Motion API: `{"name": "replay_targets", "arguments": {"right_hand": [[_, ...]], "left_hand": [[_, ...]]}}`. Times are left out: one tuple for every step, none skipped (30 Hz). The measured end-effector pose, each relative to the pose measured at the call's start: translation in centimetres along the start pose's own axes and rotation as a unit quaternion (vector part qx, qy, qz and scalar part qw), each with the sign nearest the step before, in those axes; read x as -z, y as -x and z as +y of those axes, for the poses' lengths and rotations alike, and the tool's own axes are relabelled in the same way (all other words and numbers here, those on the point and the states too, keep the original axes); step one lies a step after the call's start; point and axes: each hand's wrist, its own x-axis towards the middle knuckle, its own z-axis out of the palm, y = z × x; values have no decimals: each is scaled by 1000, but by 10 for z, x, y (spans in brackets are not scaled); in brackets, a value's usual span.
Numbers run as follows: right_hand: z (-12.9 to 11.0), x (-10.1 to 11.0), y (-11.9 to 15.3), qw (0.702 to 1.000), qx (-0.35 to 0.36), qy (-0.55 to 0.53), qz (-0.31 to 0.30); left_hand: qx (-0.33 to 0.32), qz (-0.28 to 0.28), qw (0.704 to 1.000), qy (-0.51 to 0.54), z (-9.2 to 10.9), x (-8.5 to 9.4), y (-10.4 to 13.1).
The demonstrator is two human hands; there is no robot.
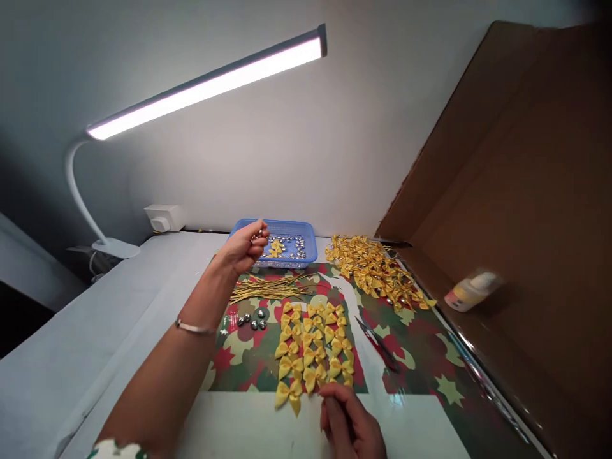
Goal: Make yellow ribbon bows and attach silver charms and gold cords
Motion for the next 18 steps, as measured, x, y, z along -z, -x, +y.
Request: {"name": "replay_targets", "arguments": {"right_hand": [[-2, 1, 0, 1000, 11, 8, -9], [-5, 2, 0, 999, 25, 19, -16], [-7, 3, 0, 998, 42, 30, -22], [-10, 4, 0, 997, 59, 39, -26], [-12, 4, 0, 996, 75, 48, -30], [-13, 4, 0, 994, 90, 55, -34], [-14, 4, 1, 992, 103, 61, -38], [-15, 3, 1, 991, 113, 66, -41], [-15, 3, 2, 989, 121, 70, -44], [-15, 3, 3, 988, 126, 73, -46], [-15, 3, 3, 988, 128, 77, -47], [-14, 2, 4, 987, 128, 80, -46], [-13, 2, 4, 987, 127, 84, -45], [-12, 2, 5, 987, 126, 88, -43], [-11, 2, 5, 987, 126, 93, -40], [-10, 2, 5, 986, 127, 98, -36], [-10, 2, 5, 986, 128, 102, -34], [-9, 2, 4, 985, 131, 107, -33]], "left_hand": [[-1, 6, 1000, -28, -6, -3, 22], [-1, 7, 998, -63, -13, -7, 46], [-2, 7, 994, -105, -22, -11, 70], [-4, 7, 988, -151, -32, -14, 94], [-8, 7, 980, -201, -41, -16, 116], [-10, -2, 968, -250, -51, -17, 135], [-13, -10, 955, -297, -59, -17, 150], [-17, -16, 941, -339, -66, -17, 162], [-20, -20, 927, -375, -72, -15, 170], [-24, -20, 913, -407, -78, -14, 175], [-28, -18, 899, -437, -82, -13, 177], [-33, -16, 885, -465, -86, -12, 178], [-37, -14, 871, -490, -88, -12, 177], [-42, -12, 858, -511, -91, -13, 176], [-48, -11, 847, -530, -92, -14, 175], [-54, -9, 837, -545, -93, -15, 175], [-59, -8, 829, -556, -93, -16, 174], [-65, -6, 823, -565, -93, -17, 174]]}}
